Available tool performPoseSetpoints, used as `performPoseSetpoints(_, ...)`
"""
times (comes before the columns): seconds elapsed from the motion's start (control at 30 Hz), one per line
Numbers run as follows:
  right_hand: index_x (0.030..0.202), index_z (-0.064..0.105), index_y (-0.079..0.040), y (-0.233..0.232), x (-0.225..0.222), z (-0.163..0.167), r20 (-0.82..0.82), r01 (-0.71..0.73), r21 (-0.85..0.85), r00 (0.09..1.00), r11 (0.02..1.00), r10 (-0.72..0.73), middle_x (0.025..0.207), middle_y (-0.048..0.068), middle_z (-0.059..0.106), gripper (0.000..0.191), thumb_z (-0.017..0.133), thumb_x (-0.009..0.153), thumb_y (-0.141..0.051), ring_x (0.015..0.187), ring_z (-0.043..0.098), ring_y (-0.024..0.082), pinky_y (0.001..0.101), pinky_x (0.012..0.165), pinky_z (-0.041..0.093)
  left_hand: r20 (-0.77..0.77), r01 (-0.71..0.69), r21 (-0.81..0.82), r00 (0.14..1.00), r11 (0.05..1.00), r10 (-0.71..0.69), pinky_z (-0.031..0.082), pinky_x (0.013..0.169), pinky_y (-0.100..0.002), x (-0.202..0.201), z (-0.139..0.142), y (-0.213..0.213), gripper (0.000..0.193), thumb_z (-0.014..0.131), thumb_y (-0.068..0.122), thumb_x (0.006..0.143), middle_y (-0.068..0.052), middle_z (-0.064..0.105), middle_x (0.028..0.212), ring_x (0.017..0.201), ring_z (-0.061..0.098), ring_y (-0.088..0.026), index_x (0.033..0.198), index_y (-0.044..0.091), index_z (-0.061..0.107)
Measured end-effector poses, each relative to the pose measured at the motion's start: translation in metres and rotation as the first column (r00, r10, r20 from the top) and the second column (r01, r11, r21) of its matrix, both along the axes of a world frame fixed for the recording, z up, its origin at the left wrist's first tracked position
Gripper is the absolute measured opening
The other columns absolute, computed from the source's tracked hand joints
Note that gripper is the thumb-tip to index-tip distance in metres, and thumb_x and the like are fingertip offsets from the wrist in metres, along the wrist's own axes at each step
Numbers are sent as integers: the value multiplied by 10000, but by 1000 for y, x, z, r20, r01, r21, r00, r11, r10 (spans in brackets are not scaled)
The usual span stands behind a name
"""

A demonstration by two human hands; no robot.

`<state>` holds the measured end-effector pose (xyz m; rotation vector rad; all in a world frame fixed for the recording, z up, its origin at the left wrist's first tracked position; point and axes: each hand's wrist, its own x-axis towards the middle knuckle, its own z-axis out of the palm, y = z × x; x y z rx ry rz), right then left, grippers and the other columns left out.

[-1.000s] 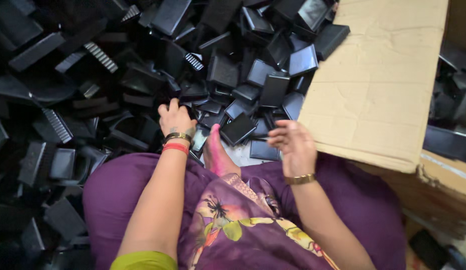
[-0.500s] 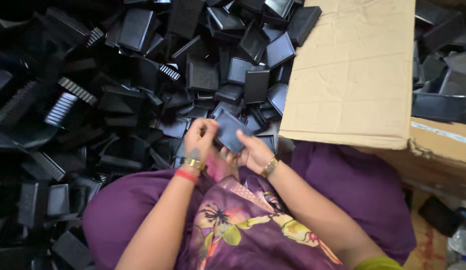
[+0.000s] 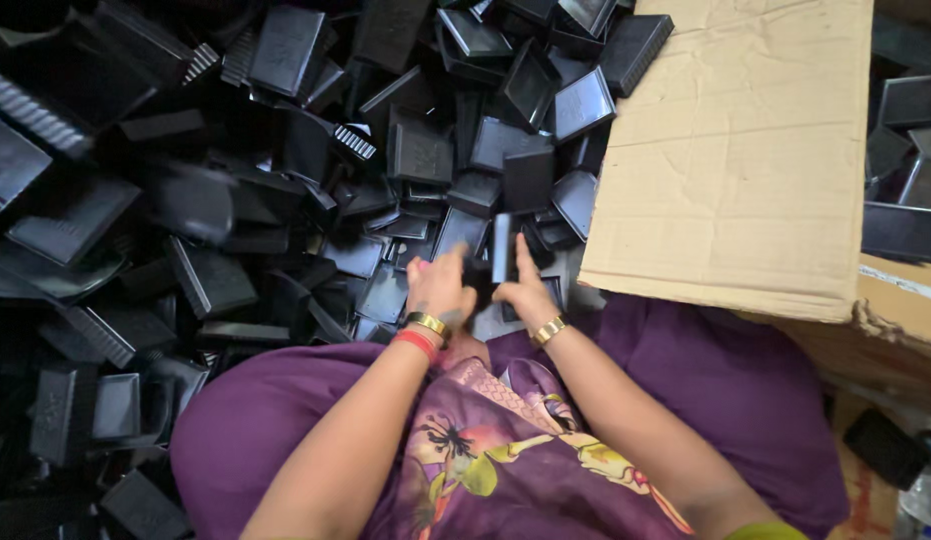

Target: The person sits on the floor and repeatedly picks up small black plastic components from a large pile. They inspect each piece and place it into a cardboard box to the right.

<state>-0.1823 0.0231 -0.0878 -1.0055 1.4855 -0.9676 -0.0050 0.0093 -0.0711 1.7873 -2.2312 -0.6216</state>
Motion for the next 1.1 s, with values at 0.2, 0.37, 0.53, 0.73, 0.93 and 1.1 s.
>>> performPoseSetpoints(0.2, 1608, 383, -156, 7, -2, 6, 494, 149, -2, 860, 989, -129, 1239, 11, 643, 621, 596, 1029, -236, 1003, 606, 86, 251, 869, 506, -688, 134, 159, 726, 978, 13, 519, 930, -401, -25, -8, 20, 686, 846, 395, 862, -156, 648, 1225, 1094, 638, -274, 1338, 72, 472)
performPoseSetpoints(0.37, 1622, 387, -165, 17, 5, 17, 449, 126, -91, 891, 988, -73, 1264, 34, 601, 565, 493, 1089, -322, 1044, 551, 118, 275, 915, 465, -808, 382, 584, 354, 716, 471, 549, 709, -304, -17, 11, 11, 658, 842, 176, 845, -102, 585, 1187, 995, 617, -166, 1316, 58, 398)
performPoseSetpoints(0.53, 1567, 463, -72, 24, 7, 42, -32, -41, -452, 999, 891, 30, 1511, 87, 516, 495, 513, 1113, -263, 1367, 492, 169, 293, 1151, 366, -759, 410, 648, 285, 642, 585, 619, 711, -350, -5, 49, 2, 844, 843, 122, 722, -108, 621, 1233, 1000, 675, -209, 1387, 151, 324)
performPoseSetpoints(0.73, 1443, 607, -45, 26, -2, 67, 281, 165, -357, 958, 919, -63, 1431, 98, 638, 421, 597, 1056, -210, 1308, 570, 193, 316, 1131, 422, -891, 199, 440, 218, 875, 399, 526, 992, -374, 12, 67, -14, 1133, 893, 79, 707, -110, 585, 1359, 1212, 600, -221, 1610, 164, 212)
performPoseSetpoints(0.93, 1394, 641, -31, 22, -6, 74, -66, -149, -473, 989, 869, 134, 1473, 114, 611, 389, 610, 1036, -179, 1392, 536, 215, 332, 1185, 373, -925, 289, 353, 252, 890, 285, 473, 1098, -380, 16, 59, -14, 1164, 933, 103, 690, -95, 579, 1372, 1271, 579, -218, 1631, 143, 250)
performPoseSetpoints(1.1, 1400, 620, -26, 25, -3, 81, 23, -108, -480, 990, 871, 136, 1472, 127, 603, 375, 570, 1058, -170, 1397, 531, 227, 337, 1193, 370, -926, 298, 352, 248, 887, 284, 476, 1094, -393, 14, 62, -13, 1158, 941, 114, 673, -83, 574, 1374, 1269, 578, -215, 1619, 137, 275)
